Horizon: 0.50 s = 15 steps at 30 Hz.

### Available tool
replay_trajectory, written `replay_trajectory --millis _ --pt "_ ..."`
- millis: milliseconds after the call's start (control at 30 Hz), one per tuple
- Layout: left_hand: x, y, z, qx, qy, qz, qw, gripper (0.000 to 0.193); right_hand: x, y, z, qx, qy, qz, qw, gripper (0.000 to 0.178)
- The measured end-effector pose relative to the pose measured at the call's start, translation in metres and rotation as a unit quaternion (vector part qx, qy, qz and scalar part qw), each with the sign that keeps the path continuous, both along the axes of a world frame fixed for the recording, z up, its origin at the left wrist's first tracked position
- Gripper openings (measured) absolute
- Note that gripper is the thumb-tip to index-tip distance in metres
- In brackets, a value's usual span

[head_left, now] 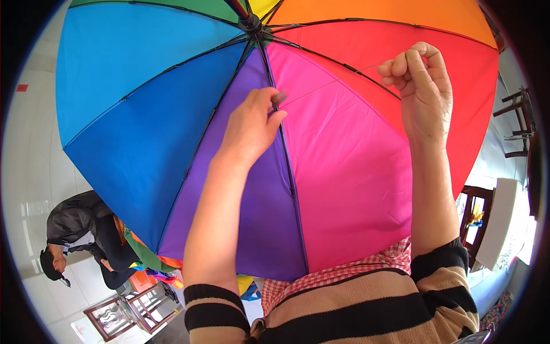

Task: Assembling multi-colored umbrellas by securing the fabric to the ribs using a small needle-like tool.

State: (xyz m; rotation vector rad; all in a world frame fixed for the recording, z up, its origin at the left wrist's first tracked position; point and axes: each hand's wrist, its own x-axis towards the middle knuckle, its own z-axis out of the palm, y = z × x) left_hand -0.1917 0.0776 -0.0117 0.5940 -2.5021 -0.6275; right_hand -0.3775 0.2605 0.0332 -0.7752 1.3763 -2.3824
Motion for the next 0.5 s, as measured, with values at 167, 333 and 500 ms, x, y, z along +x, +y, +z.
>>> replay_trajectory --millis 167,333,500 --pt "0.013 -0.011 0.030 -0.194 -0.160 -0.070 0.965 0.016 0.012 0.008 0.005 0.000 0.040 0.003 0.999 0.009" --pt "0.006 -0.004 0.023 -0.280 -0.264 -0.071 0.920 0.011 0.021 0.009 0.010 -0.003 0.043 0.019 0.999 0.009" --pt "0.030 0.006 0.010 -0.144 -0.214 0.034 0.966 0.014 0.036 0.012 0.017 0.039 0.046 0.018 0.998 0.007"
